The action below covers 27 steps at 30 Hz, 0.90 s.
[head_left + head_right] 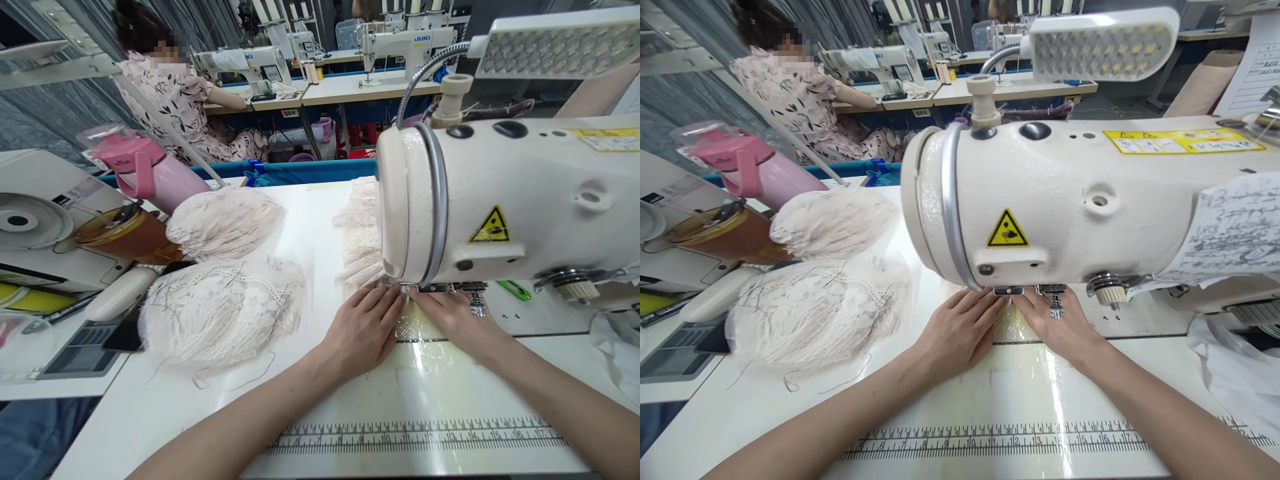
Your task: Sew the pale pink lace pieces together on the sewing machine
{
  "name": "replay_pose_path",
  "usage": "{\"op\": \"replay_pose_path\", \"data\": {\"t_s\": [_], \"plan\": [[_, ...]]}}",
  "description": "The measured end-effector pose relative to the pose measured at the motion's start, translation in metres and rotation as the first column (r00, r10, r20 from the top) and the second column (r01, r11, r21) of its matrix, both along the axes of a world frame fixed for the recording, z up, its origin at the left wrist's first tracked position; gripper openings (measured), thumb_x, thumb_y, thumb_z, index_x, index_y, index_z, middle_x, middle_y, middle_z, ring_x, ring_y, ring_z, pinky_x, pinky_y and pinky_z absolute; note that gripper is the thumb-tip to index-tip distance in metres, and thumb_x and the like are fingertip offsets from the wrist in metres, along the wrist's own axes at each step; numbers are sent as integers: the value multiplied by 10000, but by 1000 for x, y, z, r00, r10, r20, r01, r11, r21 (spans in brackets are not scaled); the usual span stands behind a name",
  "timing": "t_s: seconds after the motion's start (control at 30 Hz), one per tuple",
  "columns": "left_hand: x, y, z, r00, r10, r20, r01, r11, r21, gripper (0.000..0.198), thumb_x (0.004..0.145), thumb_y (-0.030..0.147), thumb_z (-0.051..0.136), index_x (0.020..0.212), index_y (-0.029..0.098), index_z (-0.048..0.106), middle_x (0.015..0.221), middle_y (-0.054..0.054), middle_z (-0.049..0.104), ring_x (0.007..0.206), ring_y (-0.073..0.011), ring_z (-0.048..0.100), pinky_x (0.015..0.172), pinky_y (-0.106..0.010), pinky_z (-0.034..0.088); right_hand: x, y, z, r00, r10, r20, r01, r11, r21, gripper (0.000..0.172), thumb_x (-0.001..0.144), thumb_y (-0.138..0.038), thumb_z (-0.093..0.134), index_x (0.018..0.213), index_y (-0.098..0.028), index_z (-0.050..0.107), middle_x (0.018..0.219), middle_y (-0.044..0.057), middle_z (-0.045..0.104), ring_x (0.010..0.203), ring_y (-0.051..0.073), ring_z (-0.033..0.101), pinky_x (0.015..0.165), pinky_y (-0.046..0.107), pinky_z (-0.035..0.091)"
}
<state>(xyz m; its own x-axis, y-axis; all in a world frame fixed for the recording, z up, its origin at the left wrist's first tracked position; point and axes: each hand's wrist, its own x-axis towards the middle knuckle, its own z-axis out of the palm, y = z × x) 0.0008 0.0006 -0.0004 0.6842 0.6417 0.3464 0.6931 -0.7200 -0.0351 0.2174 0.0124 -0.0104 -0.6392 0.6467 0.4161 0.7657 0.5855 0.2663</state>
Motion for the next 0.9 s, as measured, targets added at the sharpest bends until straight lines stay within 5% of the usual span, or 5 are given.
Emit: {"op": "replay_pose_path", "data": {"t_s": [0.23, 0.43, 0.9], "plan": [[0, 0, 0, 1000, 2, 0, -2, 1000, 2, 420, 920, 274, 423, 1278, 82, 530, 1309, -125, 573, 1200, -267, 538, 1006, -416, 428, -3, -2, 9, 989, -12, 145, 8, 999, 34, 475, 823, 26, 435, 1225, -187, 571, 1068, 47, 670, 789, 155, 583, 631, 301, 395], [1, 1, 0, 1000, 3, 1, -3, 1000, -11, 434, 913, 266, 423, 1292, 76, 517, 1297, -134, 580, 1207, -270, 528, 997, -422, 436, -3, -2, 7, 994, -34, 100, 41, 997, -67, 494, 830, 22, 416, 1256, -187, 555, 1100, 72, 661, 803, 168, 595, 697, 310, 431], [0, -1, -1, 999, -47, -24, 47, 999, 6, 401, 921, 203, 397, 1281, 78, 521, 1335, -131, 548, 1245, -259, 511, 1020, -423, 446, 0, 2, 1, 996, 31, 80, -36, 998, 53, 436, 846, -17, 453, 1210, -210, 595, 1051, 52, 693, 834, 181, 613, 739, 338, 461]]}}
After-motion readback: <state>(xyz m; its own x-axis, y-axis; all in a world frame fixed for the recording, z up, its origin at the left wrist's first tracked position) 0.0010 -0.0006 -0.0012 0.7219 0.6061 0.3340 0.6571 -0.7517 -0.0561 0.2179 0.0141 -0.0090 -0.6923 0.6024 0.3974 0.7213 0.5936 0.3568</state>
